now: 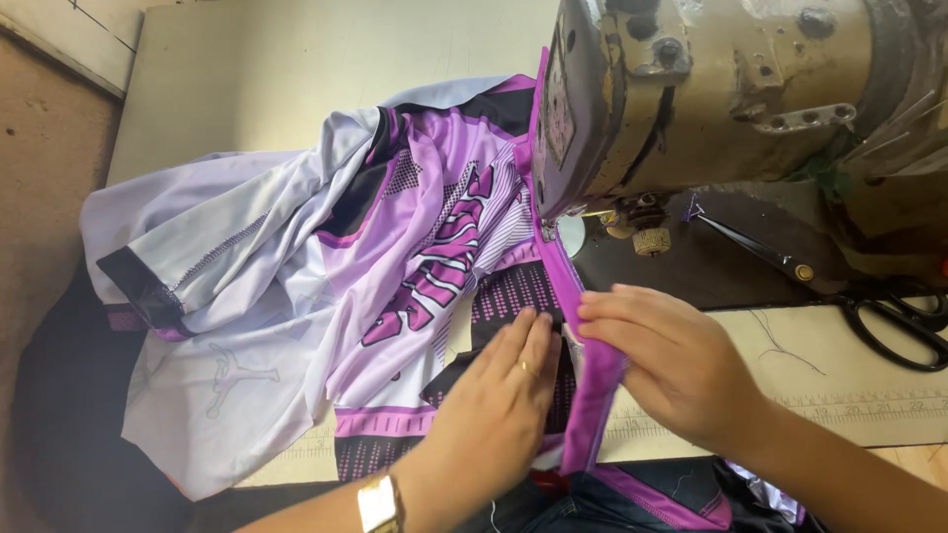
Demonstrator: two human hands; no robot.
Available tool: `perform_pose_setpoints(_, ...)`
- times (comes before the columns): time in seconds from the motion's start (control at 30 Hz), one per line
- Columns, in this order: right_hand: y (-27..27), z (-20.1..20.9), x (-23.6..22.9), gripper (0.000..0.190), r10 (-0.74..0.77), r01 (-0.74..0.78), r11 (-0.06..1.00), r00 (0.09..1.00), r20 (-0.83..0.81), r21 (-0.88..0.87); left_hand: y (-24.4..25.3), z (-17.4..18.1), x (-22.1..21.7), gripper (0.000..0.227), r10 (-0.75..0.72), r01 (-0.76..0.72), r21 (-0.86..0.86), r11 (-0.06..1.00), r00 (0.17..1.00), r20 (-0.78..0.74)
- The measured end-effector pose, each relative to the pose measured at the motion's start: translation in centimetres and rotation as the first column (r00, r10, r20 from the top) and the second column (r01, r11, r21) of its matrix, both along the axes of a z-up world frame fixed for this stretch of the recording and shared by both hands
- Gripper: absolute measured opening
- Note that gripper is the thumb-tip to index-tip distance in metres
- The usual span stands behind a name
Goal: Trimming excess fabric from a jersey using scissors at a sewing machine station
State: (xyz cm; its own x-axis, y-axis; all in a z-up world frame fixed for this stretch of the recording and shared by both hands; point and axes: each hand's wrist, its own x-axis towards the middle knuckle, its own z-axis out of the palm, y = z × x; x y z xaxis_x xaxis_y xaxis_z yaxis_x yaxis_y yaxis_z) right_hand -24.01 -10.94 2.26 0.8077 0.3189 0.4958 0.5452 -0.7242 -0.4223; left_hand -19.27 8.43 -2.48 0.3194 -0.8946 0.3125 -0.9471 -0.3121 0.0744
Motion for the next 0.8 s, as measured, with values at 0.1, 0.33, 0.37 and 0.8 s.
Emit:
perform_pose_setpoints(0.1, 0.2, 1.5, -2.1, 0.027, -0.097, 0.098, 0.993, 0.995, -0.019, 0.061, 0.9, -0.1, -1.8, 0.054, 0.017, -0.017, -0.001, 1.0, 0.994, -0.112)
perform_pose_setpoints(0.33, 1.0, -0.7, -4.6, 0.029, -0.056, 0.057, 0.992, 0.998, -0.015, 0.108, 1.9, -0.9, -2.8, 0.055, 0.006, -0.021, -0.052, 0.998, 0.964, -0.265)
perform_pose_setpoints(0.37, 1.5, -0.9, -4.6, 0.034, 0.0, 0.006, 0.992, 0.999, -0.044, 0.124, 1.9, -1.0, -2.9, 0.056, 0.016, -0.032, -0.061, 0.998, 0.967, -0.254)
perform_pose_setpoints(0.8, 2.5, -3.2, -5.2, 0.031, 0.062, -0.064, 0.998, 0.996, -0.066, -0.028, 2.1, -1.7, -3.7, 0.024, 0.026, -0.065, -0.165, 0.984, 0.974, -0.224)
